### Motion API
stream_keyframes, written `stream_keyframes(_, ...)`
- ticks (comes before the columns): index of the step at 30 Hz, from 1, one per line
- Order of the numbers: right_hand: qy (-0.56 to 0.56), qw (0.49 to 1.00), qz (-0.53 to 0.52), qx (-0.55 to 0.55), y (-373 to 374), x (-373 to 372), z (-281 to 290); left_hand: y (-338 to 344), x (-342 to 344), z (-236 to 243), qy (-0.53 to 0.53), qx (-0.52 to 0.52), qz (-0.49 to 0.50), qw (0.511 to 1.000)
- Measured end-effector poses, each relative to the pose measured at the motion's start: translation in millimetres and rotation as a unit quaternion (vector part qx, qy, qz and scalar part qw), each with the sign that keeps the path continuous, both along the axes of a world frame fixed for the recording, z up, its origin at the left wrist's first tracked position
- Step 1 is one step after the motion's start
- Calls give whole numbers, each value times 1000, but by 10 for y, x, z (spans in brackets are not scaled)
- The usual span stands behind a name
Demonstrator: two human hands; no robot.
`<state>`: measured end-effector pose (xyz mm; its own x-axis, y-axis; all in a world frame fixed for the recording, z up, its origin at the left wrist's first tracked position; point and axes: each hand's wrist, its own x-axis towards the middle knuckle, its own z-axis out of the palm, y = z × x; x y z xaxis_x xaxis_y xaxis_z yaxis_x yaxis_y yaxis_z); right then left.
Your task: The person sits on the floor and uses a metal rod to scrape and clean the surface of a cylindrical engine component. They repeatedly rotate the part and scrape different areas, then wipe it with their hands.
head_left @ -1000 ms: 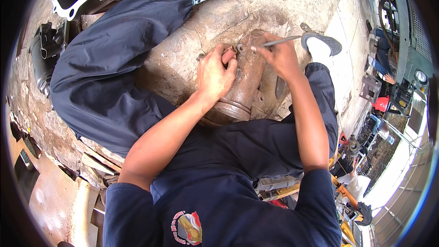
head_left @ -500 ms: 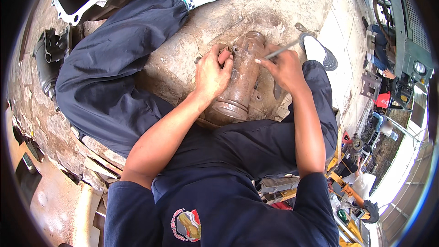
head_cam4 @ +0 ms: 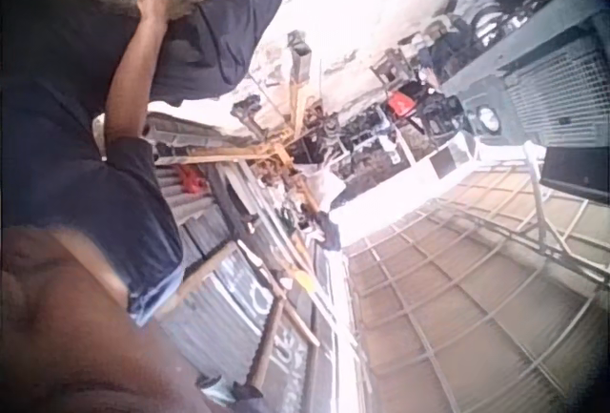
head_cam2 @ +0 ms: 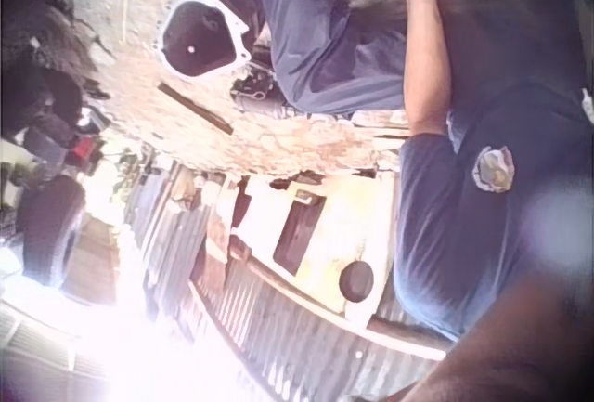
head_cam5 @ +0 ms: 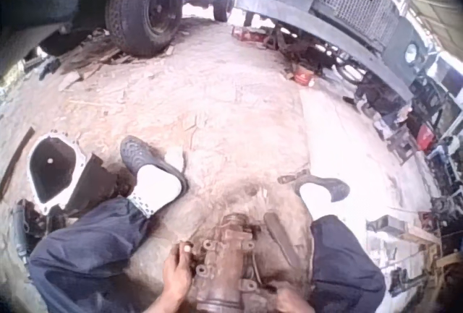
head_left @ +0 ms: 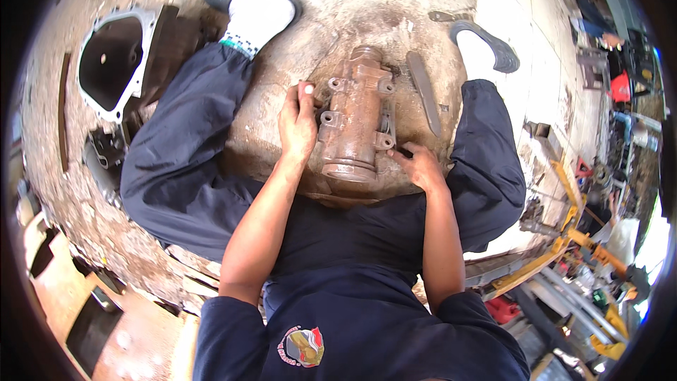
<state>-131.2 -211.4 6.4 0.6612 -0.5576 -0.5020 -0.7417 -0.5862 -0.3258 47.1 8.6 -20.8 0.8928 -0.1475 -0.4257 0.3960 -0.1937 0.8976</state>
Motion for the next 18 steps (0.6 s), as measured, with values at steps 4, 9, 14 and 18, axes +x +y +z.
stream_keyframes(4,-114,985,-86,-102,-283,96,21,53,-42,-180,-36,12,2,999)
stream_keyframes(9,-111,969,40,-218,-626,555,-294,183,-109,-164,-73,56,2,996)
stream_keyframes(14,-116,980,-64,-148,-691,541,-534,223,-263,-202,-41,58,4,997)
stream_keyframes(18,-188,978,8,-90,-331,550,267,337,-254,-143,-29,62,8,998)
